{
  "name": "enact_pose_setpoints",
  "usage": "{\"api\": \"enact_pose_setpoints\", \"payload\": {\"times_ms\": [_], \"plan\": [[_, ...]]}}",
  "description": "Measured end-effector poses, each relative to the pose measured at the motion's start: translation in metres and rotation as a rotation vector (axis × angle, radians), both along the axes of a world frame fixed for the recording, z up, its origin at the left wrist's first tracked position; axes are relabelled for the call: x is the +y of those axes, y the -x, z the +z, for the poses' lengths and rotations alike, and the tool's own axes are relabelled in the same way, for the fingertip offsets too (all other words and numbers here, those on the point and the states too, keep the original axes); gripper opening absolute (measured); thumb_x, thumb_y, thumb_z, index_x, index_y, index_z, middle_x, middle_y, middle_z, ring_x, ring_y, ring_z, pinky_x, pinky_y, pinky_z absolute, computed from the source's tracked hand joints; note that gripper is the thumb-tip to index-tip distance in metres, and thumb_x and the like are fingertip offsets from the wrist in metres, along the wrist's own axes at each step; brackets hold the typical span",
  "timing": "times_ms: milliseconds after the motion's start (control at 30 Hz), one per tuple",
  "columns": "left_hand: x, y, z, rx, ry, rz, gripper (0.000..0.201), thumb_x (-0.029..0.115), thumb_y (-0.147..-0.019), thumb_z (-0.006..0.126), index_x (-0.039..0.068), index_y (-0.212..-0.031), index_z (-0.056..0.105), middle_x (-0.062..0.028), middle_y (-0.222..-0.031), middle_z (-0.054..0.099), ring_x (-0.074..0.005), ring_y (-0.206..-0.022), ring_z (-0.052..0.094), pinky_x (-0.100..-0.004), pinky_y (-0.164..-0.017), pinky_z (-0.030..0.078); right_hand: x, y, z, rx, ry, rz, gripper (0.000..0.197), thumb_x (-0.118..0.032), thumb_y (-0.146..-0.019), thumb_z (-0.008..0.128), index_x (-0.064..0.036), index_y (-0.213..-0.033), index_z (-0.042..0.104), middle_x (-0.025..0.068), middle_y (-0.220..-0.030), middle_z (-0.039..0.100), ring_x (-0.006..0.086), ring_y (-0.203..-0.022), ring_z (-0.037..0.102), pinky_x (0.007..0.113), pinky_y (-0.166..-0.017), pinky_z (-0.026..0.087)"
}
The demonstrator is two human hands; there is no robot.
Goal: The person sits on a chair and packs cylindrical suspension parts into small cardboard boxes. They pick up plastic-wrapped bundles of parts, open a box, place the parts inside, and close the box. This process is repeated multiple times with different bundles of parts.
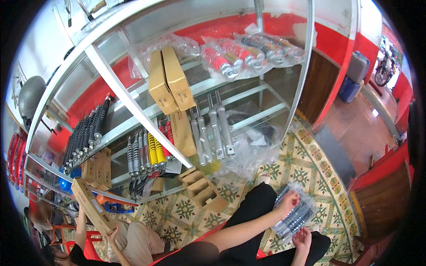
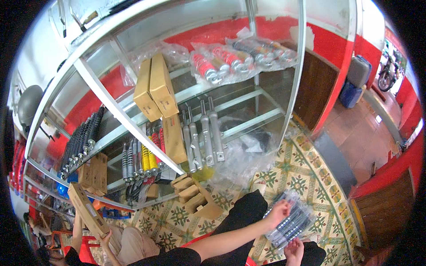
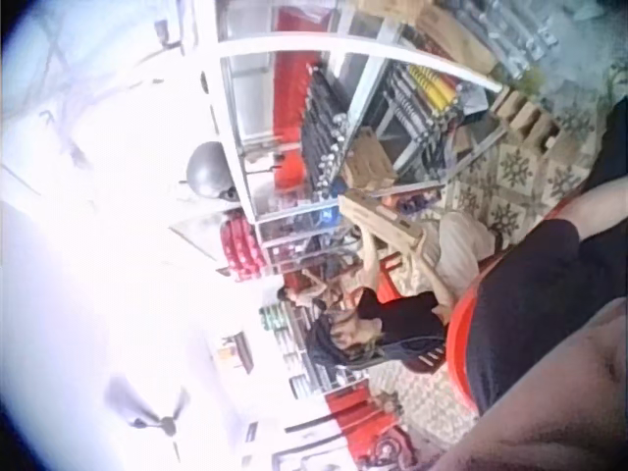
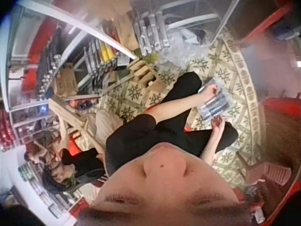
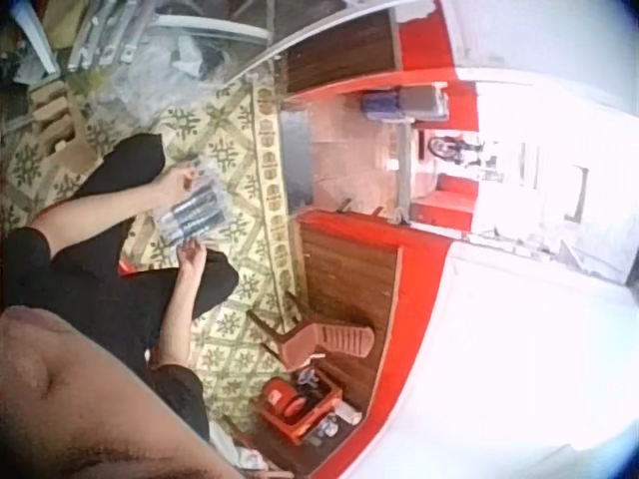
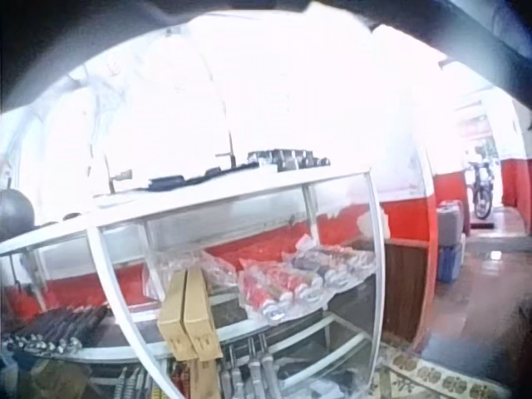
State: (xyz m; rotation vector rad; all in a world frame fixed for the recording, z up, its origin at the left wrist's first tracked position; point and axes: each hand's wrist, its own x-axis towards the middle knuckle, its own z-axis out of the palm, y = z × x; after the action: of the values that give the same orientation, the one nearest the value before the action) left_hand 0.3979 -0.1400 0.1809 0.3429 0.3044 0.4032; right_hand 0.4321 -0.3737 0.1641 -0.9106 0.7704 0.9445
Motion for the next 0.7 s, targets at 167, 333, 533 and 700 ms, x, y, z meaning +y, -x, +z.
{"api": "enact_pose_setpoints", "payload": {"times_ms": [167,333,533,700], "plan": [[0.048,0.052,0.084,0.038,-0.375,0.159,0.023,0.004,-0.085,0.057,0.015,-0.079,0.038,0.0013,-0.079,0.047,-0.0096,-0.072,0.047,-0.0227,-0.07,0.039,0.042,0.008,0.032,-0.205,-0.268,0.005,0.006,-0.019,-0.085,0.061,-0.0156,-0.089,0.062,-0.0056,-0.076,0.063,0.0109,-0.07,0.059,0.029,-0.064,0.047],[0.08,0.102,0.159,0.19,-0.736,0.505,0.014,0.0,-0.084,0.061,0.01,-0.086,0.051,0.0021,-0.083,0.051,-0.008,-0.076,0.049,-0.0239,-0.073,0.043,0.036,0.012,-0.006,-0.164,-0.057,0.206,0.006,-0.024,-0.082,0.062,-0.0182,-0.082,0.06,-0.0064,-0.073,0.06,0.0129,-0.067,0.055,0.031,-0.065,0.042],[0.142,0.18,0.264,0.224,-1.02,0.86,0.027,0.0,-0.083,0.055,0.008,-0.108,0.051,-0.0015,-0.093,0.056,-0.0103,-0.081,0.053,-0.0239,-0.073,0.044,0.034,0.008,-0.011,-0.305,-0.074,0.179,0.009,-0.027,-0.081,0.063,-0.0185,-0.08,0.059,-0.0065,-0.074,0.059,0.0123,-0.07,0.054,0.031,-0.067,0.041],[0.205,0.24,0.313,0.34,-0.755,0.924,0.049,0.022,-0.085,0.057,0.005,-0.128,0.04,-0.0083,-0.105,0.057,-0.0171,-0.088,0.055,-0.0331,-0.077,0.045,0.032,0.011,-0.01,-0.358,-0.052,0.157,0.01,-0.028,-0.081,0.064,-0.019,-0.082,0.059,-0.0065,-0.076,0.059,0.0125,-0.072,0.055,0.03,-0.067,0.041]]}}
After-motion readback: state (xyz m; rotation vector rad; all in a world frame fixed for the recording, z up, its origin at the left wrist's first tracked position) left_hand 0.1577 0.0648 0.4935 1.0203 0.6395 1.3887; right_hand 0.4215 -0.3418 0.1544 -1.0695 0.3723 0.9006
